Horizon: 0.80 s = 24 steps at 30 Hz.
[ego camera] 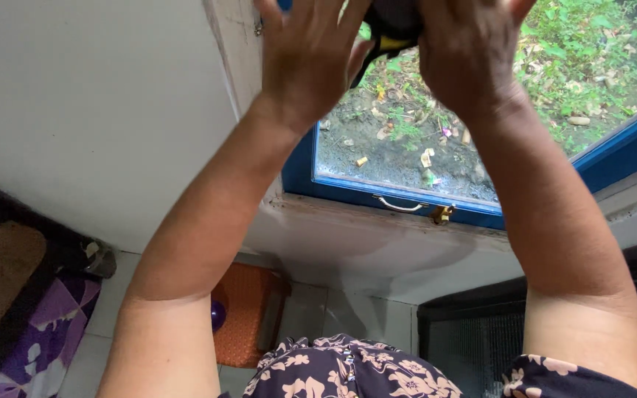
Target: Cleaning a window pane and its frame using a spray bottle and a cloth.
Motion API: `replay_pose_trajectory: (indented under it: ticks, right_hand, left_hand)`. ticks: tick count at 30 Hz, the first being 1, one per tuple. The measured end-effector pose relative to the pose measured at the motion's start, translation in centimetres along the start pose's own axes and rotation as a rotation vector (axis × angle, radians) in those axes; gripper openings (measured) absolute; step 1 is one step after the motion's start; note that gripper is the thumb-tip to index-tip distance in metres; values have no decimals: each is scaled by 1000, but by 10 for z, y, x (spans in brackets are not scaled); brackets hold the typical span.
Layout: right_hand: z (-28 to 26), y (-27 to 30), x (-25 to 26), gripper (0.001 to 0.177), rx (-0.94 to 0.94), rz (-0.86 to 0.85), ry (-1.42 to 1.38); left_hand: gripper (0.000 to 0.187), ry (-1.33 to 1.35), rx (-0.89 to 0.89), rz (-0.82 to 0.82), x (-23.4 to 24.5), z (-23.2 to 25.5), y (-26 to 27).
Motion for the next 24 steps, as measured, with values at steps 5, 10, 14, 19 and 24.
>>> replay_pose_trajectory:
  ticks: [5,10,14,19,24]
  right_hand:
    - [-36,45,-18,43,34,-57,321]
    - [-72,119,-58,51,99,-142,216]
    - [-89,151,-73,54,87,-245,188]
    - [-78,160,-69,52,68,-261,214]
    - [-38,153,-46,53,25,-228,289]
  left_hand:
    - [81,-211,103,-97,-24,25,61]
    - [83,-307,122,-293,-73,61,146]
    - [82,-292,148,-387,-102,83,187]
    - [81,-308,131,-357,-101,94,168]
    - [80,-301,96,-255,-88,101,111]
Point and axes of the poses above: each hand's wrist, its own y-axis away from the middle knuckle, its own x-axis out of the back of the hand, z = x × y, the point moved 8 cm from there along -y, towards the middle knuckle, and after that the axes turned 1 degree about -y, right-handed, at the moved point
